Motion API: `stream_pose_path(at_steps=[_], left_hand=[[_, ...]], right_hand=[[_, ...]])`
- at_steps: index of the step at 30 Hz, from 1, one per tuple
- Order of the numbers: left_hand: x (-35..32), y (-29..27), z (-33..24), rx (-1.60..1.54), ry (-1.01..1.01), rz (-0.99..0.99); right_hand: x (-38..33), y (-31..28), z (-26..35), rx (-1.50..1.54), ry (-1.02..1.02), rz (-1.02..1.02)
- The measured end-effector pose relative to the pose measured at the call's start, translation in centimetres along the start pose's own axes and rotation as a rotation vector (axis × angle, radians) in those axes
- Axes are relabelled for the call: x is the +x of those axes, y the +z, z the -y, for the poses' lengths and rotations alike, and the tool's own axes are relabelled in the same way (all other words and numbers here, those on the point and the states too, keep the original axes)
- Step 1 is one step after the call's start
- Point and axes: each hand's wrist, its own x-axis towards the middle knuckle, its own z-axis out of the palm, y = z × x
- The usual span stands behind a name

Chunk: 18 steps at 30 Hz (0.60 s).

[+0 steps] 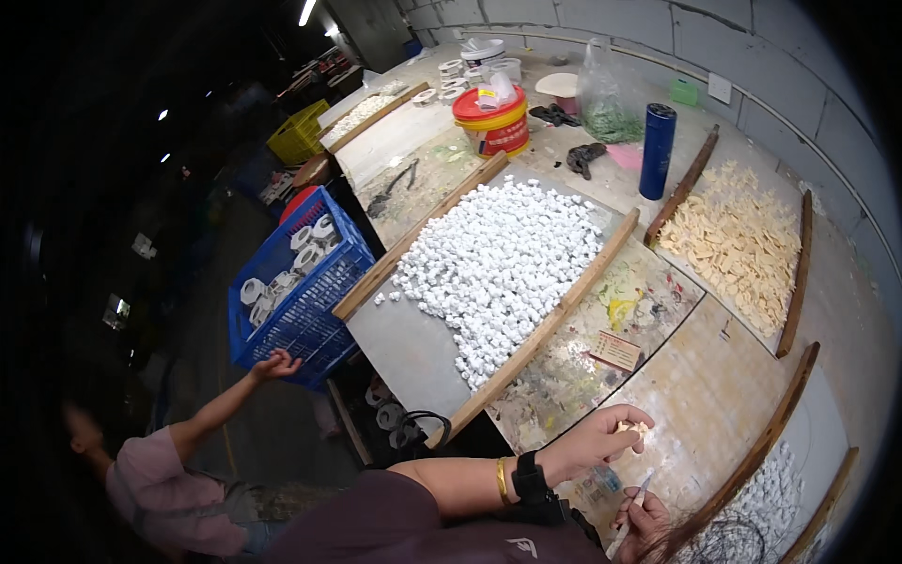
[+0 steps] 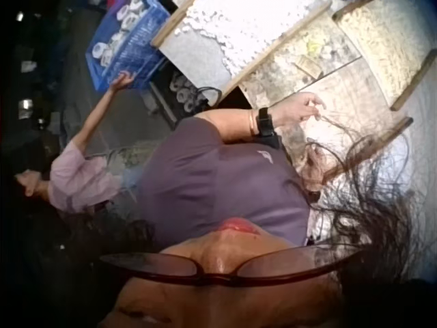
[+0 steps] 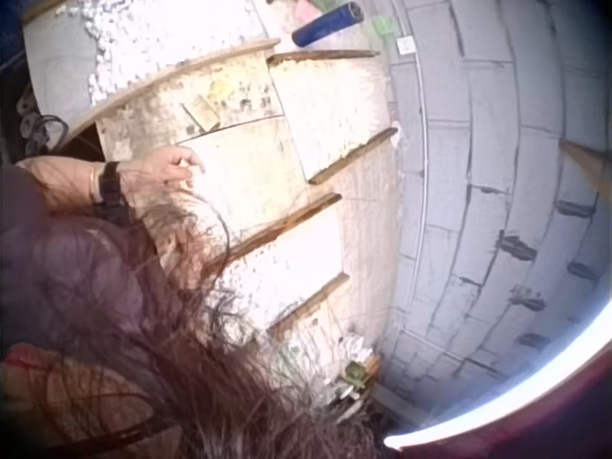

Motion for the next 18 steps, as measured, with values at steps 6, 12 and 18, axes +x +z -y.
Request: stream_pose_path(at_steps=[6,12,18], left_hand=[[-0.3,-0.2,-0.4,0.04,-0.042,0.032],[-0.5,0.0,-0.4,0.044,0.012,0.056],[-1.7,-0.5,1.1,0.05,0.13,0.018]], right_hand=[[0.3,-0.6,0.7,-0.2,-0.093,-0.059],[1.4,-0.3,0.6,-0.212,-0.189,-0.046],[3.7,-1.5,0.0,-0.469,-0.134,0.028]])
